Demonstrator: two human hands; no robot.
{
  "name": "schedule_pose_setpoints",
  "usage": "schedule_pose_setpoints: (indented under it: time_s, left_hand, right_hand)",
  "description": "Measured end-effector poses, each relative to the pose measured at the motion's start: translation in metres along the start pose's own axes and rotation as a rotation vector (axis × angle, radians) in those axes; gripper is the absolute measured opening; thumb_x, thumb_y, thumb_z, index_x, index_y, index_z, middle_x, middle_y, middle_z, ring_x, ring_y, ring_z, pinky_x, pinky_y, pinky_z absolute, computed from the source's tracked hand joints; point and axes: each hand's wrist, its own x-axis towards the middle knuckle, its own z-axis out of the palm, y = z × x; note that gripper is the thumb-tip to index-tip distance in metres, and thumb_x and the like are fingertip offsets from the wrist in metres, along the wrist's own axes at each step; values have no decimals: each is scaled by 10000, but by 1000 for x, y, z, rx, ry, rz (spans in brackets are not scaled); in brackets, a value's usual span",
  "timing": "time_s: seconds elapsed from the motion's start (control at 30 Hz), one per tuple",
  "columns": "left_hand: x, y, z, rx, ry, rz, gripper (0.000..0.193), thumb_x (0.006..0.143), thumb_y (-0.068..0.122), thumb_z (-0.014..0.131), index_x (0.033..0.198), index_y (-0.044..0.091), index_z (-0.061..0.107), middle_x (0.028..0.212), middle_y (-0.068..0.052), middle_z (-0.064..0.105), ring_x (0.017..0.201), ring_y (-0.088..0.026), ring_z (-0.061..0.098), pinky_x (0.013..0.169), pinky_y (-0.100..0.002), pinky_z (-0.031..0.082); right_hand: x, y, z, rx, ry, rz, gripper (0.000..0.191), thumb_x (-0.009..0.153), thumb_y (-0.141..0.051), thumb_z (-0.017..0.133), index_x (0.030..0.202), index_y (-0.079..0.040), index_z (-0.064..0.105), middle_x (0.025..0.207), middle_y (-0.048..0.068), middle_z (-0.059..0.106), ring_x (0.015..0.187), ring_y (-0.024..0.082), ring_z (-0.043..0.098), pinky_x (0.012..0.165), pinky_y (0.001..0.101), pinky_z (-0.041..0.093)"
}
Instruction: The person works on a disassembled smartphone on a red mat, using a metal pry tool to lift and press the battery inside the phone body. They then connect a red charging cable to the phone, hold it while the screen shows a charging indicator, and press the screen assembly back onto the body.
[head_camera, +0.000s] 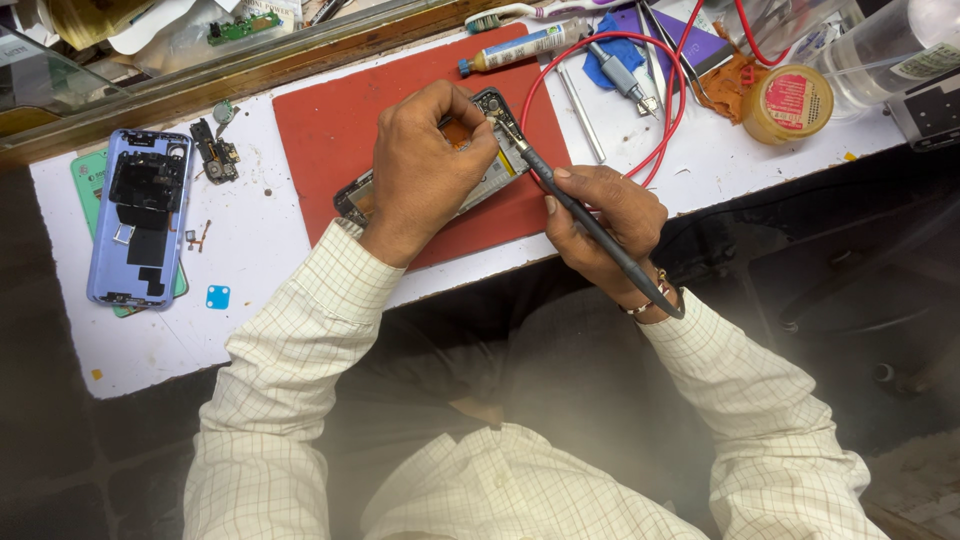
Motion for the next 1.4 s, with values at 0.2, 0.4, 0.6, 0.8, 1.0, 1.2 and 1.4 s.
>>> schedule_pose_setpoints:
  time_s: [0.2, 0.4, 0.6, 0.8, 1.0, 1.2, 1.4]
  left_hand:
    - [0, 0, 0, -9, -6, -11, 105, 871, 93, 767, 828, 63, 675, 780, -52, 751, 733, -165, 747, 754, -352, 622]
    - [1, 1, -1, -13, -2, -15, 110, 867, 89, 766, 825, 60, 669, 781, -53, 751, 733, -166, 748, 743, -350, 622]
    - [1, 0, 0, -19, -4, -17, 101, 867, 83, 761, 829, 60, 670, 778, -50, 750, 728, -161, 750, 729, -337, 627]
    - [1, 0, 0, -21, -2, -23, 105, 862, 82, 764, 823, 60, 669, 779, -50, 751, 725, -162, 749, 721, -336, 625]
    - [1, 0, 0, -15, 6, -4, 111, 863, 79, 769, 823, 60, 667, 782, -53, 749, 729, -162, 747, 720, -336, 625]
    - [1, -1, -1, -21, 4, -9, 109, 867, 74, 766, 822, 60, 667, 786, -53, 750, 729, -158, 749, 715, -331, 632]
    - [1, 0, -2, -34, -4, -19, 97, 874, 67, 760, 830, 52, 675, 789, -58, 752, 736, -154, 756, 719, -319, 635]
  right_hand:
    - [0, 1, 0, -18, -3, -14, 220, 932, 0, 738, 1141, 9, 671, 935, 147, 753, 711, 138, 703, 611, 241, 543]
    - [1, 0, 0, -19, -5, -15, 226, 927, 9, 727, 1145, 8, 669, 936, 147, 749, 712, 138, 703, 608, 239, 541]
    - [1, 0, 1, -38, 0, -42, 228, 926, 21, 728, 1146, 10, 668, 938, 146, 747, 717, 142, 701, 623, 252, 545]
    - [1, 0, 1, -28, -6, -43, 235, 927, 20, 729, 1154, 10, 665, 949, 152, 748, 721, 145, 703, 625, 252, 543]
    - [0, -2, 0, 6, 16, 13, 225, 928, 17, 739, 1138, 16, 661, 944, 165, 750, 711, 146, 695, 610, 247, 532]
    - [-2, -3, -2, 37, 12, 54, 222, 964, 17, 725, 1169, 9, 641, 1032, 184, 750, 912, 210, 773, 708, 247, 621]
    - [-3, -1, -3, 63, 15, 76, 237, 969, 25, 726, 1187, 8, 635, 1045, 185, 745, 948, 220, 773, 730, 256, 629]
